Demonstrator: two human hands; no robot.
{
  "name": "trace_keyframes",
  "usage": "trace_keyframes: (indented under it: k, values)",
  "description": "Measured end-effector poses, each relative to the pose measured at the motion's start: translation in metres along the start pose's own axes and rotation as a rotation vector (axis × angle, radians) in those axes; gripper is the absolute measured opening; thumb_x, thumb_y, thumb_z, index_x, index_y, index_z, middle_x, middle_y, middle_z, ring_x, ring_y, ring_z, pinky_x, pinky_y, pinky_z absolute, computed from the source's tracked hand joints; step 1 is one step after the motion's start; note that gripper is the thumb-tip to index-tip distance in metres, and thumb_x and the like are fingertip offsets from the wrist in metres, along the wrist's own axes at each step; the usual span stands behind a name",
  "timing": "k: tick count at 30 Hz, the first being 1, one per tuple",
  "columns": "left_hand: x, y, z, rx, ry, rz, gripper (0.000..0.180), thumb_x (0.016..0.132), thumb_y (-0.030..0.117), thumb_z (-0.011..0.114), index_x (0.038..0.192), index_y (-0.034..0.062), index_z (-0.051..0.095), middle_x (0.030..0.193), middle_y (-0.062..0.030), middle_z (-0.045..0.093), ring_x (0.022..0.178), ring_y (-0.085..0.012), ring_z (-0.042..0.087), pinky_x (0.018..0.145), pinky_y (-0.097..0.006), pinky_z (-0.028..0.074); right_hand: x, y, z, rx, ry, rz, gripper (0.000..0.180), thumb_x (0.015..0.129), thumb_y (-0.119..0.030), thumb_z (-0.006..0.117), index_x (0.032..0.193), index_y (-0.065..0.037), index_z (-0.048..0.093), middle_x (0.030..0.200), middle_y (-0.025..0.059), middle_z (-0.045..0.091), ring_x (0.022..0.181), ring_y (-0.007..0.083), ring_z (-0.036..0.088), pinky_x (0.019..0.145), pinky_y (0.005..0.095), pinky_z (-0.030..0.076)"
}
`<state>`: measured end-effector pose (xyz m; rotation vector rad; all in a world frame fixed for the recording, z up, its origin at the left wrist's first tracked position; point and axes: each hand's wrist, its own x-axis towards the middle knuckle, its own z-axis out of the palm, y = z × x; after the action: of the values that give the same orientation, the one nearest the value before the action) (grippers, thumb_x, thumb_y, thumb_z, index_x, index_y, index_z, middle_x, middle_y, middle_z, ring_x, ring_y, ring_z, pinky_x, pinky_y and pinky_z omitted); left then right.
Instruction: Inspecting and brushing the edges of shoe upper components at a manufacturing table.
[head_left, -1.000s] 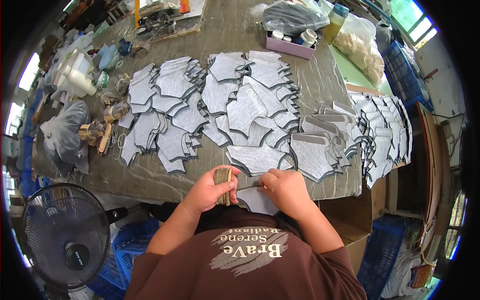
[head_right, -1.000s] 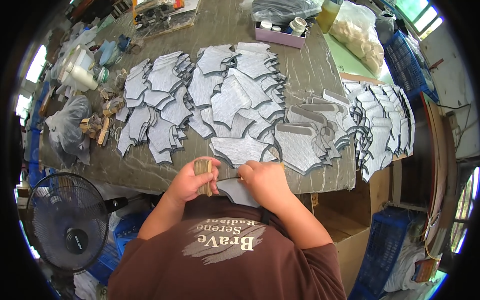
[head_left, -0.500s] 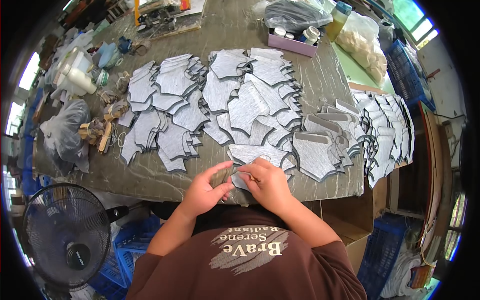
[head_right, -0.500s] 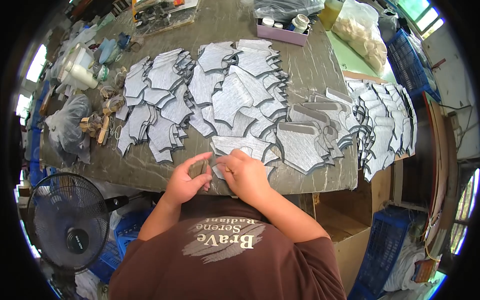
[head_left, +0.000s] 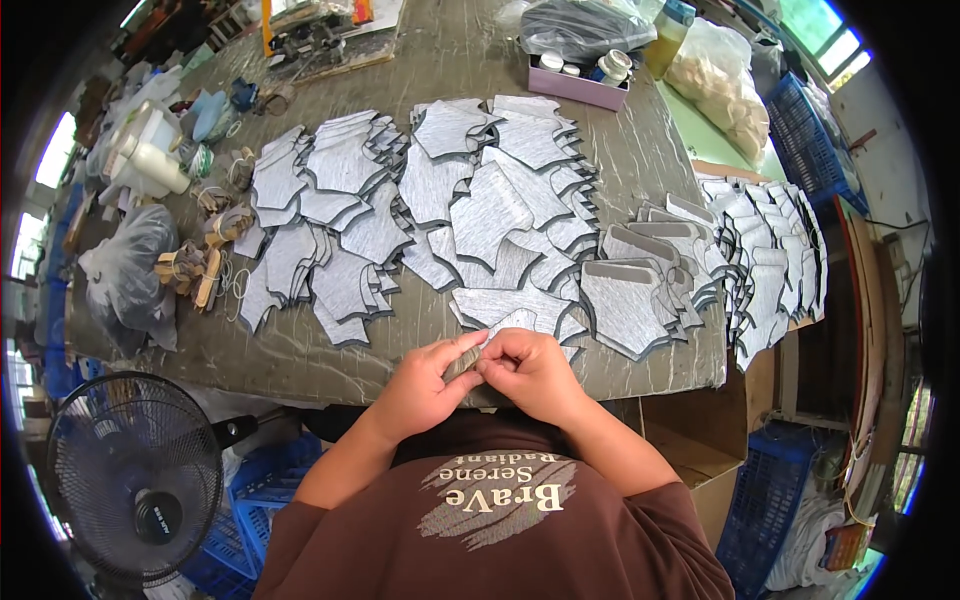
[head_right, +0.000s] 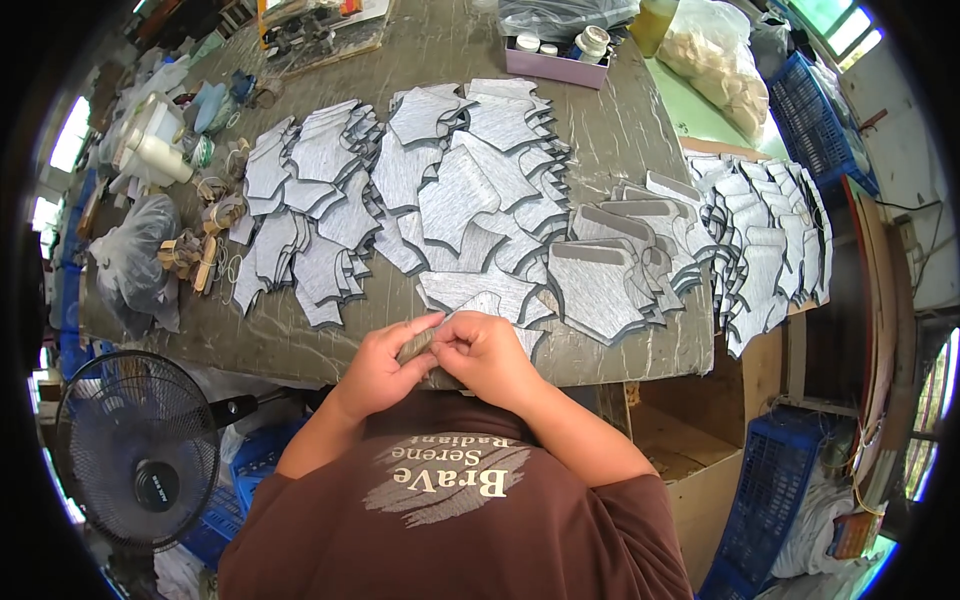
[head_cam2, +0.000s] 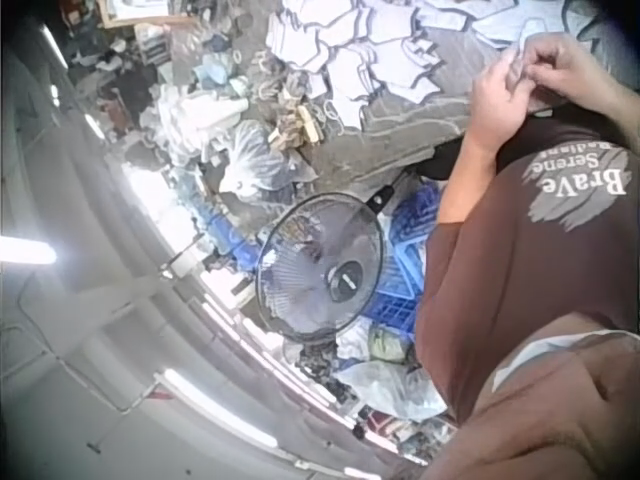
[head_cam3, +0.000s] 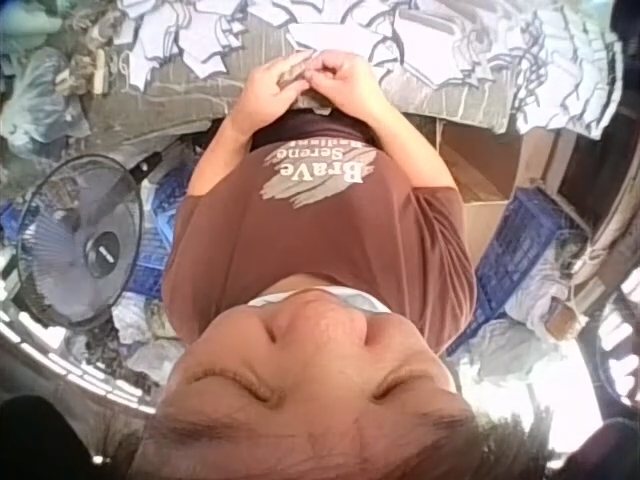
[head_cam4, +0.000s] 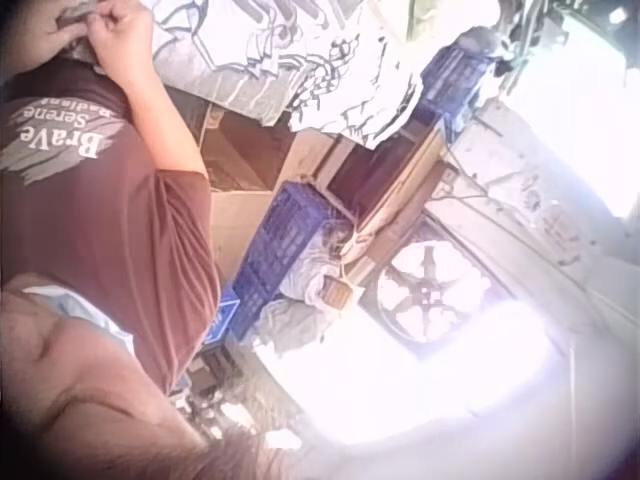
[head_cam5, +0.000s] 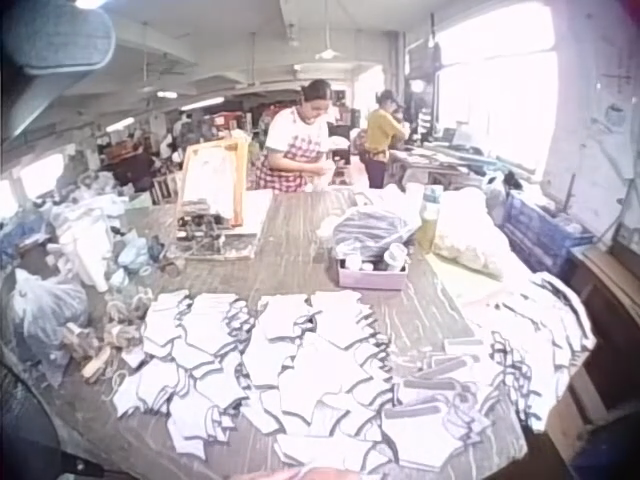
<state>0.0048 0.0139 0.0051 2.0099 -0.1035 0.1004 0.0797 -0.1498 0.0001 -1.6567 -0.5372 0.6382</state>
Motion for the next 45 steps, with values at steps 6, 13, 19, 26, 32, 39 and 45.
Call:
trace_keyframes:
  k: [6,13,19,26,32,39,45]
  values:
    - [-0.003,0.0,0.004,-0.885,-0.018,-0.452,0.03,0.091,0.008,0.056,0.12,0.0039,0.053,0.085,-0.0056,0.061,0.069,-0.0109,0.059,0.06,-0.023,0.049,0.0,0.008,-0.004,0.684,-0.169,0.146,0.004,0.09,-0.003,0.052,0.087,-0.004,0.055,0.072,-0.0024,0.055,0.058,0.0042,0.048,0.053,0.0187,0.04]
    - [0.024,0.021,-0.006,0.113,0.101,0.291,0.018,0.076,0.0,0.067,0.091,0.0023,0.057,0.084,-0.0076,0.055,0.072,-0.0199,0.057,0.065,-0.029,0.047,-0.007,0.013,-0.015,0.469,-0.171,0.099,0.008,0.092,-0.005,0.047,0.085,-0.006,0.051,0.07,-0.0049,0.047,0.061,0.0029,0.04,0.055,0.0191,0.035]
    - [0.023,0.004,0.0,0.047,-0.014,0.35,0.019,0.073,0.0,0.066,0.086,0.0034,0.055,0.085,-0.01,0.057,0.075,-0.028,0.059,0.064,-0.035,0.047,-0.023,0.005,-0.03,0.904,0.258,0.101,0.011,0.086,-0.001,0.04,0.079,-0.007,0.047,0.074,0.0027,0.051,0.051,0.0062,0.035,0.045,0.0228,0.032]
    - [-0.009,-0.025,-0.009,-0.775,0.263,-0.329,0.008,0.085,-0.004,0.056,0.089,0.0015,0.053,0.094,-0.0112,0.057,0.064,-0.0152,0.06,0.053,-0.025,0.048,-0.118,0.058,-0.158,0.088,1.472,-0.337,0.004,0.086,-0.002,0.046,0.082,-0.005,0.045,0.07,0.0033,0.048,0.055,0.0097,0.042,0.053,0.0211,0.038]
    - [-0.003,-0.016,-0.005,-0.96,0.199,-0.45,0.004,0.088,-0.001,0.054,0.091,0.0009,0.052,0.1,-0.0154,0.057,0.08,-0.0226,0.065,0.063,-0.03,0.056,-0.203,0.17,-0.214,-0.678,1.351,0.411,0.024,0.086,-0.008,0.055,0.108,0.001,0.056,0.101,0.015,0.062,0.092,0.0208,0.06,0.081,0.0319,0.047]
    - [0.003,-0.026,0.0,-0.841,0.168,-0.606,0.004,0.09,0.003,0.052,0.089,0.0002,0.049,0.1,-0.0171,0.057,0.096,-0.0326,0.064,0.073,-0.037,0.058,-0.07,0.033,-0.086,-0.764,0.736,-0.514,0.016,0.074,-0.003,0.064,0.089,-0.004,0.058,0.083,0.0104,0.056,0.082,0.0272,0.052,0.073,0.0373,0.043]
    - [0.014,-0.025,-0.005,-0.91,0.095,-0.679,0.008,0.091,0.004,0.053,0.088,0.0019,0.046,0.091,-0.0132,0.058,0.089,-0.0287,0.066,0.068,-0.035,0.058,-0.012,0.02,0.0,-0.852,0.104,-0.454,0.022,0.069,-0.016,0.072,0.085,-0.008,0.06,0.089,0.0065,0.056,0.089,0.027,0.051,0.074,0.0384,0.039]
